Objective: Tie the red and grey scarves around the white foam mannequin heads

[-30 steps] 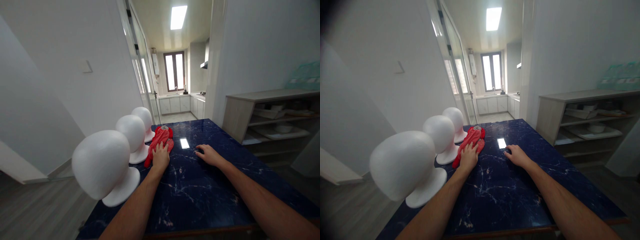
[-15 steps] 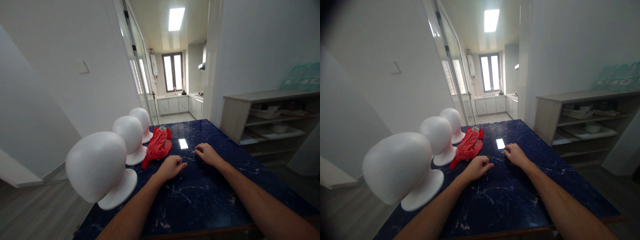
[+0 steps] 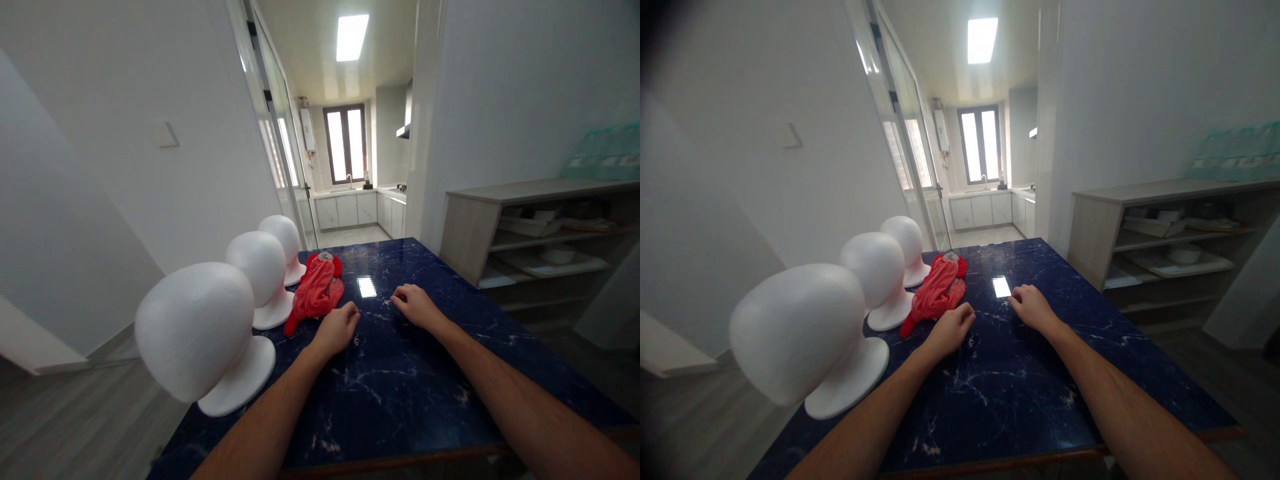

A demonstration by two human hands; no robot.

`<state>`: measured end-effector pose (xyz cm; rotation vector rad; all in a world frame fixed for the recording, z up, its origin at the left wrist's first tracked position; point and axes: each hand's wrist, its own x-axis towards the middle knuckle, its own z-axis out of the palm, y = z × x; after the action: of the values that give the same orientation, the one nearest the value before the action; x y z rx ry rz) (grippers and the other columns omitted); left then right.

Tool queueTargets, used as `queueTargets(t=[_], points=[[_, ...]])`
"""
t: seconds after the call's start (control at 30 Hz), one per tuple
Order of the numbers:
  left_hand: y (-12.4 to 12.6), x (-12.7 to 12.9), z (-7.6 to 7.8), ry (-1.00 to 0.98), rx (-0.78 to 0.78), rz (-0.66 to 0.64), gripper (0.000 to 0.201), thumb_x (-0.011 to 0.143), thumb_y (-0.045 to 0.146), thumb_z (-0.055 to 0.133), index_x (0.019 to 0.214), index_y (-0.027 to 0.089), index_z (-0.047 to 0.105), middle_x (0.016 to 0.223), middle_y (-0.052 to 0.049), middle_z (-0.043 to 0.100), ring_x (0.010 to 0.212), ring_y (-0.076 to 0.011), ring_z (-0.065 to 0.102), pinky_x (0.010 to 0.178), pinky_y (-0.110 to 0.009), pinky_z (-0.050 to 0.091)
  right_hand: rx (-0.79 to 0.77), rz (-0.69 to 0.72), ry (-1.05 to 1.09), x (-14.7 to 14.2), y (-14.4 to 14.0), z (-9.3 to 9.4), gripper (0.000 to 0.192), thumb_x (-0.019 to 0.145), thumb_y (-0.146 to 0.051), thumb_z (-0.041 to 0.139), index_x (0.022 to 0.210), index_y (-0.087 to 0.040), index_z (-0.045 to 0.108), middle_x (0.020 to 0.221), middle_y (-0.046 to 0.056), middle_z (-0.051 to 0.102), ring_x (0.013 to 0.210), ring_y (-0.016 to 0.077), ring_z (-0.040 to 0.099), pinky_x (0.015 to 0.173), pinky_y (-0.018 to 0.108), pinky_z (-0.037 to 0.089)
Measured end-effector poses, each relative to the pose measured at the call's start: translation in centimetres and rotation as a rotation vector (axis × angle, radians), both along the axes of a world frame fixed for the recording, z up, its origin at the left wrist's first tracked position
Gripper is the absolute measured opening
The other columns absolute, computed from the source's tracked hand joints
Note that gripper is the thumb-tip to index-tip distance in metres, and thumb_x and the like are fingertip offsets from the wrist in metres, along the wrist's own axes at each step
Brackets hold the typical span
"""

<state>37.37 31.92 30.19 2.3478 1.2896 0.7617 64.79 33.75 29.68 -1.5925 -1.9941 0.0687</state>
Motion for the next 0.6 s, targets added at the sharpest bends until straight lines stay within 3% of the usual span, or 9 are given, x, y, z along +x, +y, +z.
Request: queueTargets(t=[0.23,0.4,0.5,0.6], points=[[-0.25,-0.03,0.16,0.022,0.048,-0.077,0.014,0.096,0.019,0.055,0.102,0.023,0.068,0.087,-0.001,0.069,0.078,-0.0177,0.064,0.069,-0.027,0.041,0.007,0.008,0.001,0.01,0.05,-0.08,0.023,0.098,-0.030,0.060,0.084,-0.020,0.074,0.088,0.007,0.071,0.088,0.0218,0.062,0.080,0.030,0.042],[-0.28,0.12,0.16,0.067,0.068,-0.098,0.006,0.094,0.028,0.066,0.092,0.023,0.069,0.086,0.000,0.067,0.077,-0.0168,0.060,0.066,-0.026,0.039,0.015,0.004,-0.005,0.01,0.13,-0.21,0.022,0.098,-0.029,0.061,0.084,-0.020,0.074,0.087,0.006,0.071,0.088,0.0220,0.063,0.080,0.030,0.042],[-0.36,0.12,0.36,0.132,0.054,-0.087,0.026,0.095,0.041,0.068,0.078,0.022,0.067,0.081,0.000,0.068,0.074,-0.0161,0.060,0.065,-0.027,0.036,0.010,0.004,-0.011,-0.05,0.17,-0.28,0.023,0.098,-0.030,0.060,0.084,-0.020,0.075,0.088,0.007,0.072,0.088,0.0221,0.063,0.081,0.031,0.043],[-0.57,0.06,0.84,0.229,0.033,-0.067,0.051,0.099,0.057,0.059,0.063,0.021,0.061,0.066,0.000,0.064,0.065,-0.0161,0.058,0.062,-0.028,0.031,0.005,0.003,-0.011,-0.13,0.27,-0.35,0.024,0.099,-0.031,0.059,0.084,-0.020,0.075,0.089,0.007,0.072,0.089,0.0219,0.063,0.081,0.030,0.043]])
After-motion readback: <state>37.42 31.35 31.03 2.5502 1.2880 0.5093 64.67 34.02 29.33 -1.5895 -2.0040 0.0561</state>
